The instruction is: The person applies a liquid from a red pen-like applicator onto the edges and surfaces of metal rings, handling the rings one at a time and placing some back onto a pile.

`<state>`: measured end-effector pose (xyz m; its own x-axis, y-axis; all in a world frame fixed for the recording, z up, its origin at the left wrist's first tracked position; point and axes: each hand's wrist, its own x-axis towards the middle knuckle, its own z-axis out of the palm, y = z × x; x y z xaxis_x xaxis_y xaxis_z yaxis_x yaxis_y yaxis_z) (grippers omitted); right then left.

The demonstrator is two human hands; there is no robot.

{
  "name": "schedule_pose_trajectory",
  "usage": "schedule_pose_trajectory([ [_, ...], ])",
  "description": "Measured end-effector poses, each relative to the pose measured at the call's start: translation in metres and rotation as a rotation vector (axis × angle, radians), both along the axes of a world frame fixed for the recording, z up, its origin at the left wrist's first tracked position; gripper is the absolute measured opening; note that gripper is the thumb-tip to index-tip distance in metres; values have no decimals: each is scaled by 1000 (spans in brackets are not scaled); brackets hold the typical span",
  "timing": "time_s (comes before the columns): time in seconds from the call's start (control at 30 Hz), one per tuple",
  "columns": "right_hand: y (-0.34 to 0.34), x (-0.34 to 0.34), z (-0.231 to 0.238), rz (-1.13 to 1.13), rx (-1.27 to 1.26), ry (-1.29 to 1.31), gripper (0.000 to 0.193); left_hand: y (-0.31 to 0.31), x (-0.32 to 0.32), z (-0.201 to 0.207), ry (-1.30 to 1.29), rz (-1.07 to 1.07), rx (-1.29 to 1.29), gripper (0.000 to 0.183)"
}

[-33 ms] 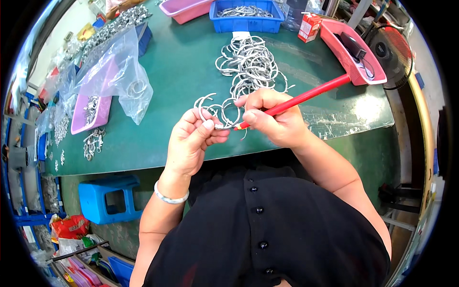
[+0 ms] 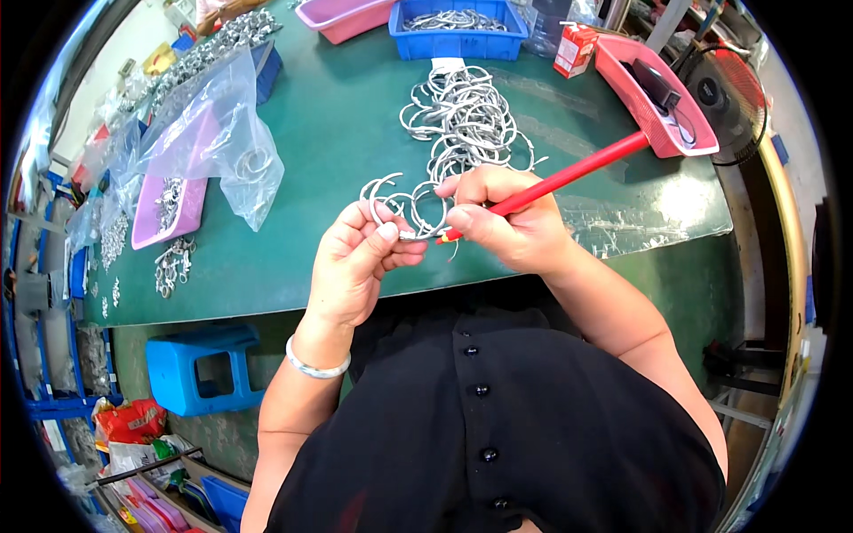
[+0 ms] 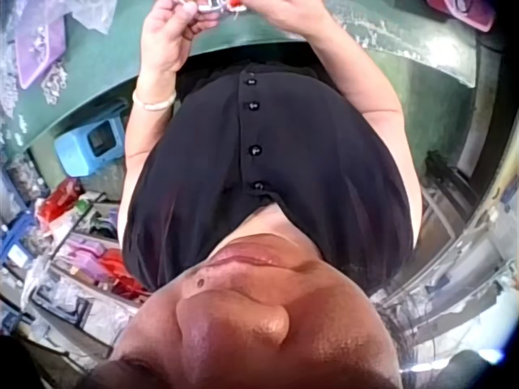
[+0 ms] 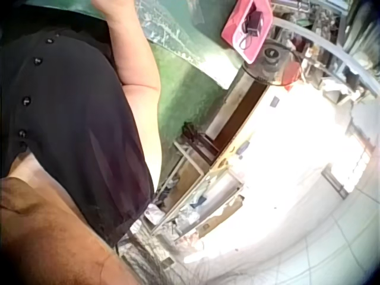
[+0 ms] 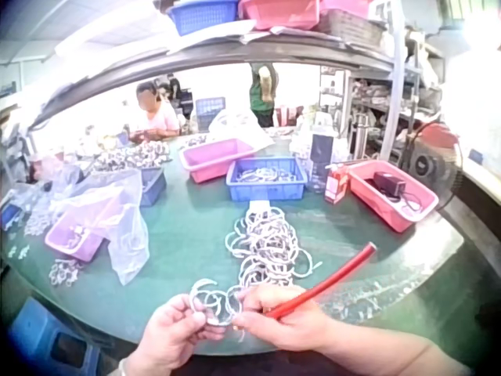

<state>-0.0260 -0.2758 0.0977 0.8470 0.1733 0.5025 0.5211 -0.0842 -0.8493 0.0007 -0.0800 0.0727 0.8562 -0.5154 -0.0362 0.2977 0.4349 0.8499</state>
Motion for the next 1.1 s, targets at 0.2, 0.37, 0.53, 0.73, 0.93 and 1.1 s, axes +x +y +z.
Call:
schedule_pose_trajectory([
  [0.2, 4, 3, -1, -49, -99, -6, 17, 0, -3, 6, -6, -20, 19, 8],
  [0.37, 5, 3, -2, -51, -120, -12, 17, -1, -4, 5, -25, -25, 32, 8],
  [0.53, 5, 3, 0, -38, -137, -40, 17, -1, -4, 5, -50, -22, 50, 10],
  [0.73, 6, 1, 0, -28, -142, -65, 17, -1, -6, 5, -69, -17, 81, 11],
  [0.93, 7, 3, -4, -57, -91, -54, 17, 0, -4, 6, -87, -18, 98, 11],
  [1.1, 7, 2, 1, -129, 119, 42, 21, 1, -1, 8, -85, 6, 50, 12],
])
